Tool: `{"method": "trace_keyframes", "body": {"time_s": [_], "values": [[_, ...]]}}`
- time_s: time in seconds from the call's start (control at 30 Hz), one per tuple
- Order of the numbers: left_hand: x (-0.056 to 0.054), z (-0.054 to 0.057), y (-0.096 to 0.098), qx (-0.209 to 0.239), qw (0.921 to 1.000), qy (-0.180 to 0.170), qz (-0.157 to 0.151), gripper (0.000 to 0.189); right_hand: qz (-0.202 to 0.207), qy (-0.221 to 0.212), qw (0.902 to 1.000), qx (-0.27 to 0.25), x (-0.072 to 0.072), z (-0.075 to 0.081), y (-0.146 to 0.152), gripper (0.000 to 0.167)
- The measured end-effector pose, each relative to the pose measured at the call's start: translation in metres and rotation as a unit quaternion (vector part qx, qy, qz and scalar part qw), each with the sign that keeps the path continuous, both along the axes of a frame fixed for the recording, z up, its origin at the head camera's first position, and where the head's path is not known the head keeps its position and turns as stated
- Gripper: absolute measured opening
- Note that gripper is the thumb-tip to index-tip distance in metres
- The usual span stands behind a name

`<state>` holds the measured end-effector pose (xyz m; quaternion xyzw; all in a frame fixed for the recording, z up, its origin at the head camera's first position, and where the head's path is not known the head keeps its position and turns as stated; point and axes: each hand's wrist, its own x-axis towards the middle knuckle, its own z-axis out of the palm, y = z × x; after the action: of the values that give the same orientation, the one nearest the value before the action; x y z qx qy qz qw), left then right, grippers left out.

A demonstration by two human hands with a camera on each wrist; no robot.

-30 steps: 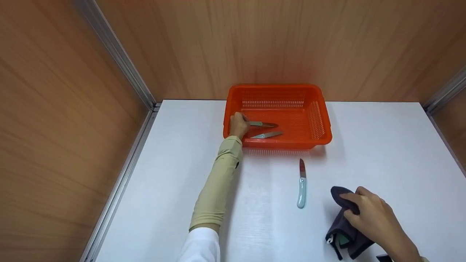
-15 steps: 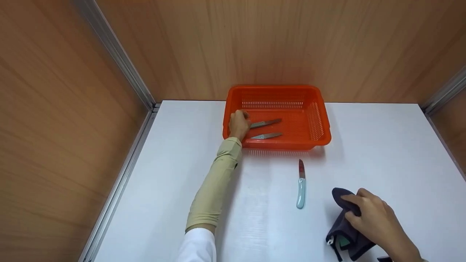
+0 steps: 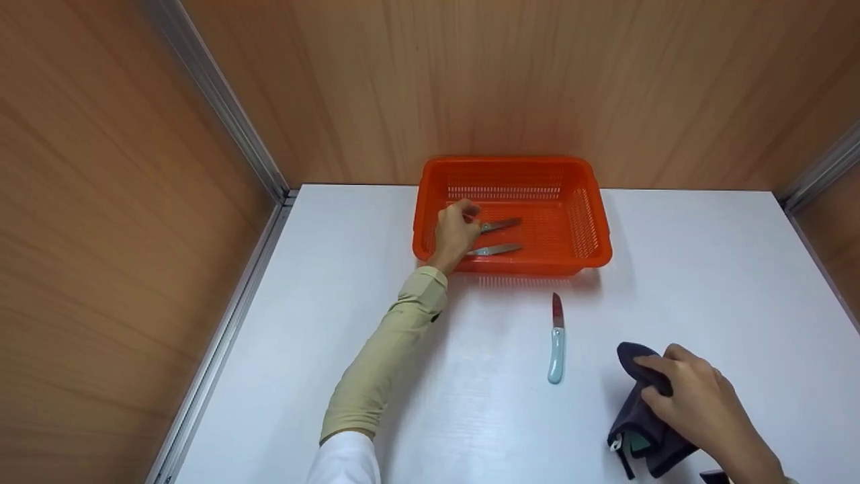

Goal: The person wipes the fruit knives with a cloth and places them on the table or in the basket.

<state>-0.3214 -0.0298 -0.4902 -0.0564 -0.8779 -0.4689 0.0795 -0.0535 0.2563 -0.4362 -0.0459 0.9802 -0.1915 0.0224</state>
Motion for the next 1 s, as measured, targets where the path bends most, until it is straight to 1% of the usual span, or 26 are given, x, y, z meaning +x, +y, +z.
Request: {"method": "trace_keyframes", "body": {"time_s": [0.07,0.13,0.23,0.3,0.4,0.57,0.63,0.7,0.77,0.83,0.9,1.0], "values": [[0.006,-0.002,0.003,0.017,0.9988,0.036,-0.029,0.016,-0.003,-0.001,1.0000,-0.001,0.000,0.001,0.001,0.034],[0.014,-0.004,0.005,0.028,0.9949,0.076,-0.060,0.016,-0.005,0.000,1.0000,-0.002,0.001,0.002,0.002,0.034],[0.027,-0.006,0.010,0.048,0.9875,0.115,-0.097,0.017,-0.009,0.006,0.9999,0.001,0.001,0.004,0.002,0.034],[0.036,-0.007,0.014,0.056,0.9829,0.136,-0.110,0.018,-0.010,0.007,0.9999,-0.001,0.002,0.005,0.003,0.034],[0.049,-0.010,0.017,0.071,0.9777,0.159,-0.118,0.019,-0.012,0.010,0.9999,-0.001,0.002,0.006,0.002,0.034],[0.068,-0.017,0.017,0.061,0.9736,0.197,-0.097,0.017,-0.011,0.009,0.9999,-0.002,0.001,0.008,0.000,0.035],[0.076,-0.018,0.017,0.063,0.9724,0.207,-0.087,0.017,-0.008,0.010,0.9999,-0.002,0.002,0.008,0.000,0.035],[0.084,-0.019,0.017,0.078,0.9720,0.205,-0.084,0.017,-0.006,0.012,0.9999,-0.001,0.002,0.009,0.001,0.035],[0.092,-0.020,0.018,0.101,0.9733,0.188,-0.085,0.017,-0.007,0.015,0.9999,-0.001,0.002,0.009,0.003,0.036],[0.101,-0.020,0.019,0.120,0.9765,0.157,-0.086,0.017,-0.008,0.020,0.9998,-0.002,0.002,0.010,0.004,0.036],[0.110,-0.021,0.021,0.130,0.9802,0.117,-0.092,0.017,-0.011,0.024,0.9996,-0.004,0.002,0.010,0.004,0.036],[0.123,-0.022,0.025,0.124,0.9853,0.063,-0.099,0.018,-0.013,0.030,0.9994,-0.006,0.001,0.010,0.004,0.036]]}}
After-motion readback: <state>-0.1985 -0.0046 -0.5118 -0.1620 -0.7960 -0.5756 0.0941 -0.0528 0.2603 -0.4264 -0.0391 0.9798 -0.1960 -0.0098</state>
